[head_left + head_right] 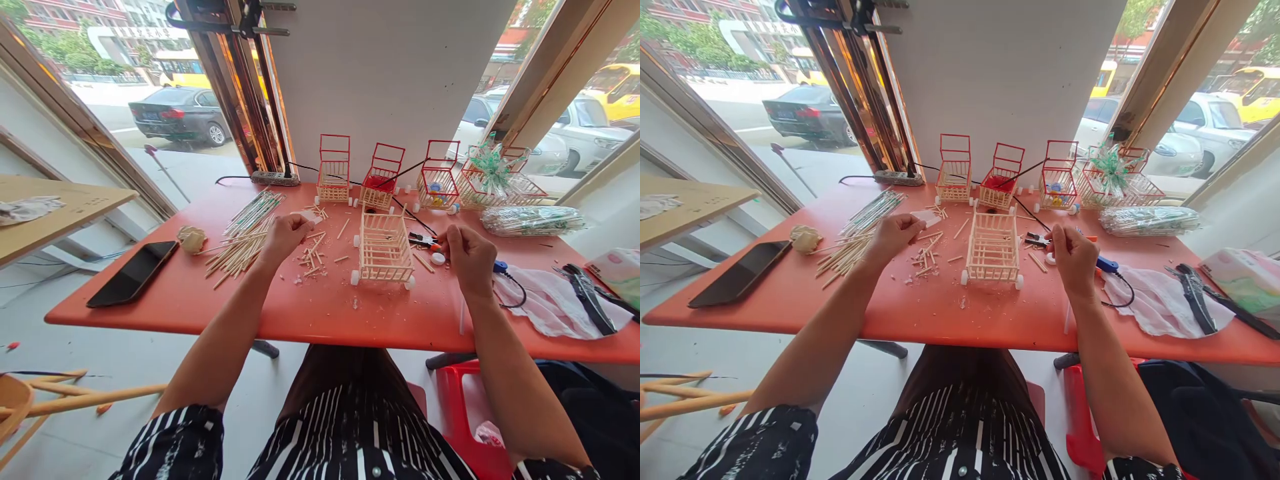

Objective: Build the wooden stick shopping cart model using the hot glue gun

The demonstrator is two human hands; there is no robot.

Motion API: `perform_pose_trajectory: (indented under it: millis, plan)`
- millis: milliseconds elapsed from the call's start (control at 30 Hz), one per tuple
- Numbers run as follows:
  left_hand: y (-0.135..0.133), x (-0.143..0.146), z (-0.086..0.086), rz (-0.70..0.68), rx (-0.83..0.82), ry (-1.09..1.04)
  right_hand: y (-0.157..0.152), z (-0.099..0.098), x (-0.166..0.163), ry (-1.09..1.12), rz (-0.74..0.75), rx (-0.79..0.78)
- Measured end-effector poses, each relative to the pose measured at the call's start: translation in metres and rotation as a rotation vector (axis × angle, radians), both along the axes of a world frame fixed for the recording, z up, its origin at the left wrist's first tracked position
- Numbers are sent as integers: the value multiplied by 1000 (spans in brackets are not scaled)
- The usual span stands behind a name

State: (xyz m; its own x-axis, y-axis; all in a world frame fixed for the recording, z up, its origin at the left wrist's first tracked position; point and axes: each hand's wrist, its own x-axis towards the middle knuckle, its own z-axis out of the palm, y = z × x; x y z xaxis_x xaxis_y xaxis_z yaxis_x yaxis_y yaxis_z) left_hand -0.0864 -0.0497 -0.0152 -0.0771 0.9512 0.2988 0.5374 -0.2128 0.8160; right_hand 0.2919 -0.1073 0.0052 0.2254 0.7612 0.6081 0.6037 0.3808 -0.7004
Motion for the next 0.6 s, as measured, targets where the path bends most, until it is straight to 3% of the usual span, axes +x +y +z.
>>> perform_pose_trajectory:
  millis: [100, 367, 600]
  plan:
    - [1, -9, -3, -56, -67, 191, 1, -2, 1, 3, 1, -2]
    - [1, -6, -17, -18, -60, 507, 1, -2, 0, -42, 10, -13]
    - [1, 5, -21, 9, -47, 561, 1, -2, -1, -50, 7, -28]
